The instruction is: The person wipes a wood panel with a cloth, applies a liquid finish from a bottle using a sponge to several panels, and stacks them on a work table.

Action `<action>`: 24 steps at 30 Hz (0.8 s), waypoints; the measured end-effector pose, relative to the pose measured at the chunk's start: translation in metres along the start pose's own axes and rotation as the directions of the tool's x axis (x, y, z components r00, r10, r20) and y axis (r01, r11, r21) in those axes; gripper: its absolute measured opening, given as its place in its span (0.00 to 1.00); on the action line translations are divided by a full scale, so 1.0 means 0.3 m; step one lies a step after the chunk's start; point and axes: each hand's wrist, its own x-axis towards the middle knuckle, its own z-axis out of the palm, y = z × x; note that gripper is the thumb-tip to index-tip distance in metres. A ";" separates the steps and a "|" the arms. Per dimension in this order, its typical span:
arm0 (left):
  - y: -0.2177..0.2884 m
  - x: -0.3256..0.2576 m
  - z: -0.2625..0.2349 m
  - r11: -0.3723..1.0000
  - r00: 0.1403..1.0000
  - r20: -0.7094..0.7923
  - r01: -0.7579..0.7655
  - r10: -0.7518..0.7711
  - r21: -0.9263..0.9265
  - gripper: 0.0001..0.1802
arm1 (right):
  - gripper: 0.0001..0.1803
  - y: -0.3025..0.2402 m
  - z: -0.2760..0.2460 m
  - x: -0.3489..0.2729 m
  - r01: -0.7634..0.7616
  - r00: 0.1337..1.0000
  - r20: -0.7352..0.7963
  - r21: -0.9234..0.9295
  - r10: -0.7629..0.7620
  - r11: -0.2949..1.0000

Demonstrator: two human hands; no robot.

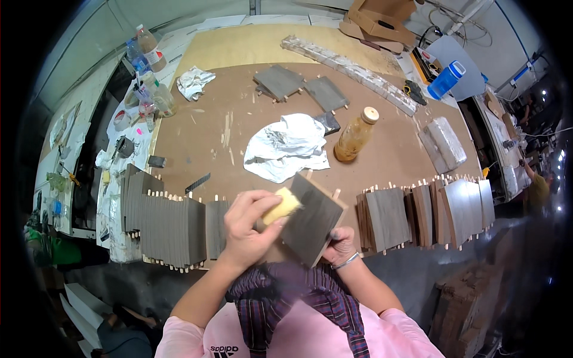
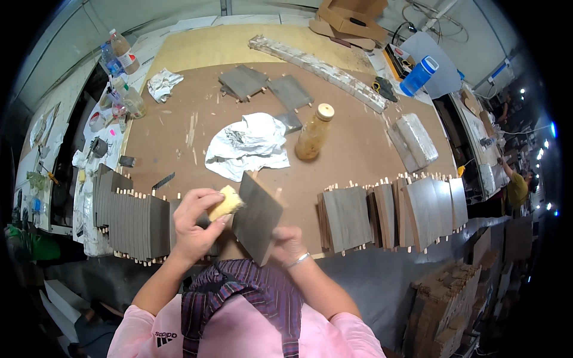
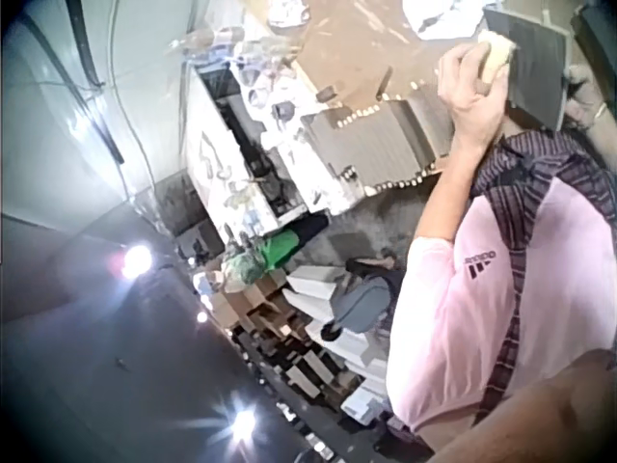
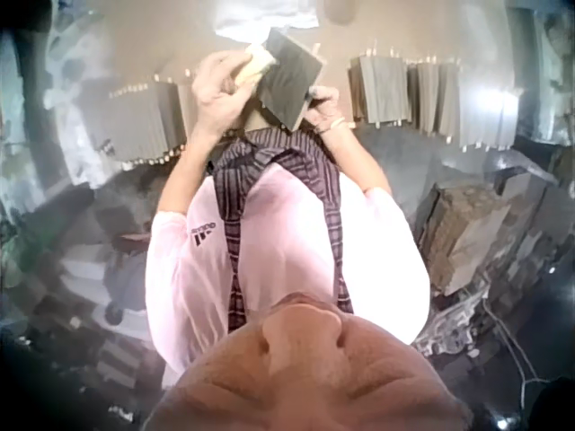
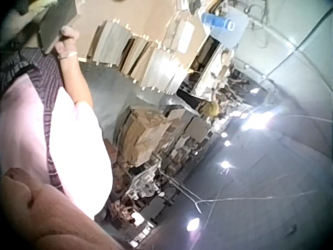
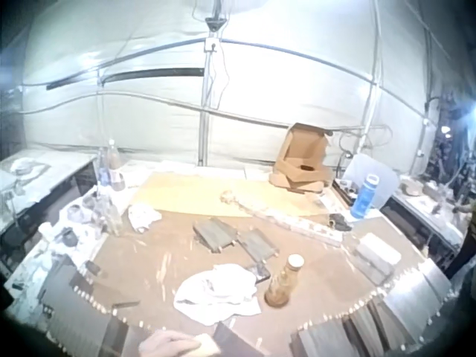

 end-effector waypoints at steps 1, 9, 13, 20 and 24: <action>0.031 0.022 0.014 0.999 1.000 0.007 -0.027 0.027 -0.027 0.20 | 0.48 0.006 -0.004 -0.005 -0.037 0.999 -0.001 -0.028 0.037 0.999; 0.080 0.052 0.091 0.993 0.994 0.032 -0.107 0.109 -0.050 0.20 | 0.46 0.021 0.032 -0.017 0.012 1.000 0.002 -0.075 -0.012 0.997; 0.037 0.046 0.076 0.999 0.999 -0.002 -0.035 0.035 0.007 0.20 | 0.48 0.035 0.009 -0.021 -0.042 0.999 0.007 -0.033 0.042 0.999; -0.005 0.058 0.052 0.998 0.998 -0.024 0.057 -0.058 -0.020 0.18 | 0.54 0.038 0.017 -0.020 -0.047 0.998 0.033 -0.057 0.049 0.997; -0.084 0.061 0.033 0.985 0.979 -0.108 0.175 -0.174 0.001 0.17 | 0.56 0.043 0.024 -0.018 -0.044 0.998 -0.038 -0.051 0.043 0.998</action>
